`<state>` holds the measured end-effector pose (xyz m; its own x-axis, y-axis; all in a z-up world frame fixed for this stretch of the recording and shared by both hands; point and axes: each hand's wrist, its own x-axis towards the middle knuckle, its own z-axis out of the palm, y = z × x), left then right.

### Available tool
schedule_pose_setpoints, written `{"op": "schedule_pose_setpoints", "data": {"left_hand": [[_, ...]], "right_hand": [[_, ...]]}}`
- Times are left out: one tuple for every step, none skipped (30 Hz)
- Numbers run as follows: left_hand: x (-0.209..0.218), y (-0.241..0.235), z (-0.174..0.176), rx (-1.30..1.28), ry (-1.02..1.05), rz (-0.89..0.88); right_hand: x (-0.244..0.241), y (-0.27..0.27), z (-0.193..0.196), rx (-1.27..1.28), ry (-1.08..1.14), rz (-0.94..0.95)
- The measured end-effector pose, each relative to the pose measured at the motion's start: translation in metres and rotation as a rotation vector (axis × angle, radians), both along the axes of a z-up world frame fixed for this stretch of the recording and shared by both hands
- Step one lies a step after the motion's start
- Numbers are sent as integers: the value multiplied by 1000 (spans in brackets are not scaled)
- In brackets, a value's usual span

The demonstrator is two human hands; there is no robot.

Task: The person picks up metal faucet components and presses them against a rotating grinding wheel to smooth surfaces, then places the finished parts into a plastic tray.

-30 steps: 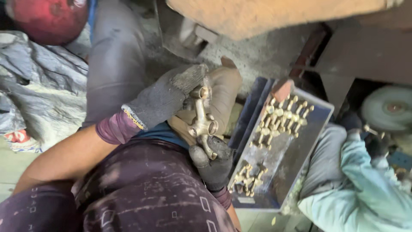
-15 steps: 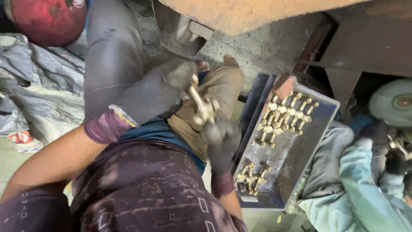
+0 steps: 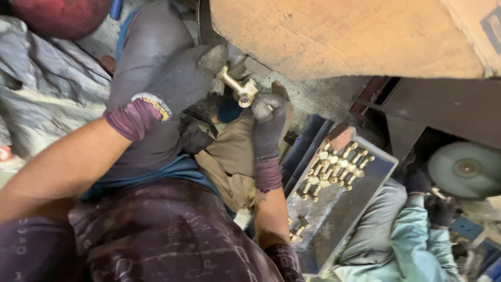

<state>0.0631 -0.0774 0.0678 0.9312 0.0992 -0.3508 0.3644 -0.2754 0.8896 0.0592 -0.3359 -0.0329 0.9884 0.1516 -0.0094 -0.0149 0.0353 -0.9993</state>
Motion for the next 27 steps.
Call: {"op": "schedule_pose_setpoints", "data": {"left_hand": [[0,-2,-1,18,43,25],[0,-4,-4,-15,74,17],[0,-5,-7,-48,104,9],[1,-5,-10,-73,126,5],[1,-6,-13,-90,93,19],[1,-5,-17,-105,65,24],[0,-6,-21,-120,37,30],[0,-5,-24,70,-138,-36],[-1,-2,-27,261,-311,-103],[-1,-2,-28,453,-483,-174],[-1,-1,-29,423,-433,-179],[-1,-1,-28,393,-381,-188],[-1,-2,-26,362,-330,-197],[0,-3,-24,202,-75,-100],[1,-7,-20,40,179,-3],[3,-8,-16,-123,428,98],[5,-10,-13,-115,290,93],[6,-12,-10,-107,152,93],[7,-10,-9,-97,15,93],[6,-10,-8,-91,57,84],[4,-10,-8,-84,99,76],[4,-8,-8,-80,139,58],[4,-6,-8,-79,140,63],[4,-5,-8,-82,140,64],[4,-5,-8,-86,140,64],[4,-7,-7,-104,169,69],[4,-9,-7,-122,199,75]], "right_hand": [[1,0,-2,101,51,34],[2,0,-4,178,165,-3],[2,0,-6,252,279,-40],[7,1,-7,332,387,-74],[12,1,-7,342,434,-51],[13,2,-8,353,483,-37],[14,3,-9,364,533,-23],[16,4,-11,456,567,39],[18,5,-12,547,600,101],[21,6,-14,639,632,163],[23,6,-15,577,650,147],[24,5,-17,517,669,127],[24,5,-17,457,687,108],[24,4,-17,490,707,105],[24,3,-15,523,727,102],[26,3,-13,556,745,104],[27,3,-10,611,744,130],[28,2,-7,664,745,162],[29,4,-4,716,746,194],[28,5,-2,664,773,177],[28,5,-1,611,799,160],[27,6,0,559,819,135],[27,8,0,494,781,121],[27,10,0,427,740,102],[27,10,0,360,698,83],[27,9,1,396,723,73],[27,7,2,434,746,63]]}}
